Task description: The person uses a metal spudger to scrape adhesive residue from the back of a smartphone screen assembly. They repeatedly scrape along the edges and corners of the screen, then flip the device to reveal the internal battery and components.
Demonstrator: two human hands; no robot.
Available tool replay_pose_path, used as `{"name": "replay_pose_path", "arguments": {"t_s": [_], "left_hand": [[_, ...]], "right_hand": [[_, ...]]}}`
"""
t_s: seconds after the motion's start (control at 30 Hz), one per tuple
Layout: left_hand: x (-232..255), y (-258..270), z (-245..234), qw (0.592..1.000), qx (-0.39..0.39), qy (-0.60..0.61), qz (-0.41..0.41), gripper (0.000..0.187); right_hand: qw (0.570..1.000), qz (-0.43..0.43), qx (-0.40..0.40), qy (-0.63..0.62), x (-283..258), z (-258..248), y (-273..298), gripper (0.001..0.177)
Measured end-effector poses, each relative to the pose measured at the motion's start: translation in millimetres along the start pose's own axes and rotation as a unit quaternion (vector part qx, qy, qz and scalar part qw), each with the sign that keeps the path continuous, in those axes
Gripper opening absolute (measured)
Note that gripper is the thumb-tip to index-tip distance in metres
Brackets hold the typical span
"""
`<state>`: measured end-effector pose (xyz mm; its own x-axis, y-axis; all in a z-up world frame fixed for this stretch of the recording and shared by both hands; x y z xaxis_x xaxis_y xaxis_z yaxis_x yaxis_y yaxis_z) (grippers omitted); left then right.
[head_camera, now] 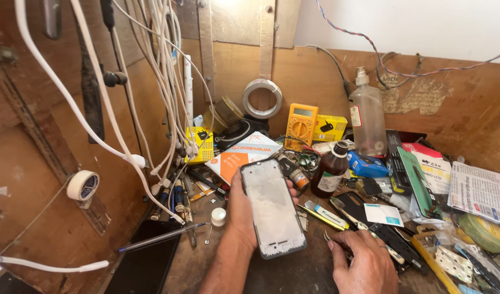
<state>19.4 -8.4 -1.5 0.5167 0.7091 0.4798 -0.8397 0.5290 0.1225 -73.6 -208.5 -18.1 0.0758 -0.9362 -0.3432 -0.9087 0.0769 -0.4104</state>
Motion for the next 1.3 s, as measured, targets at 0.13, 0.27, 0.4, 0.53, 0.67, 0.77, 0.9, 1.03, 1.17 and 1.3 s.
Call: {"name": "replay_pose_path", "arguments": {"t_s": [0.13,0.27,0.4,0.53,0.67,0.77,0.9,1.03,1.17,1.3], "left_hand": [[-5.6,-2.1,-0.7,0.999,0.026,0.022,-0.023,0.093],[-9.7,-2.4,-1.1,0.998,0.036,0.008,-0.041,0.094],[-11.0,-1.4,-0.2,0.997,0.057,0.003,-0.046,0.093],[-11.4,-1.0,0.2,0.998,0.049,0.005,-0.040,0.092],[-13.5,-2.8,-1.0,0.998,0.035,0.020,-0.044,0.094],[-14.9,-3.0,-1.3,0.999,0.021,0.022,-0.044,0.095],[-13.1,-2.9,-3.2,0.998,0.021,0.039,-0.045,0.094],[-14.5,-5.5,-6.7,0.996,0.010,0.073,-0.057,0.094],[-12.5,-6.5,-10.2,0.995,-0.013,0.084,-0.054,0.092],[-14.0,-8.2,-12.3,0.993,-0.013,0.097,-0.062,0.090]], "right_hand": [[0.998,-0.050,0.016,-0.020,12.4,9.5,-2.8,0.021],[0.998,-0.063,0.009,-0.021,23.4,17.9,-6.2,0.021],[0.999,-0.046,0.003,-0.015,20.2,16.8,-9.2,0.021],[0.999,-0.041,-0.006,0.014,4.2,11.9,-14.1,0.020],[0.994,-0.081,-0.021,0.071,-5.8,7.2,-28.8,0.017],[0.990,-0.110,-0.011,0.088,-6.3,5.7,-35.8,0.016],[0.991,-0.100,0.015,0.086,-3.3,12.0,-35.2,0.021],[0.993,-0.095,0.015,0.063,6.5,19.0,-29.2,0.025],[0.991,-0.110,0.063,0.036,5.8,17.7,-28.3,0.022],[0.993,-0.086,0.080,0.004,-7.4,4.9,-29.3,0.019]]}}
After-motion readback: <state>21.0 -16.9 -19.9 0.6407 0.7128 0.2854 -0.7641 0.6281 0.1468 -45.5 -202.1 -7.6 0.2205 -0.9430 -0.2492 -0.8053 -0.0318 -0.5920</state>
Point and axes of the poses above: each hand's wrist, its own y-axis away from the middle knuckle, its own z-axis out of the palm, x = y × z, the point moved 2 cm from there along -y, towards the middle knuckle, and after that the axes turned 14 degrees about -z, right-handed, at the moved point
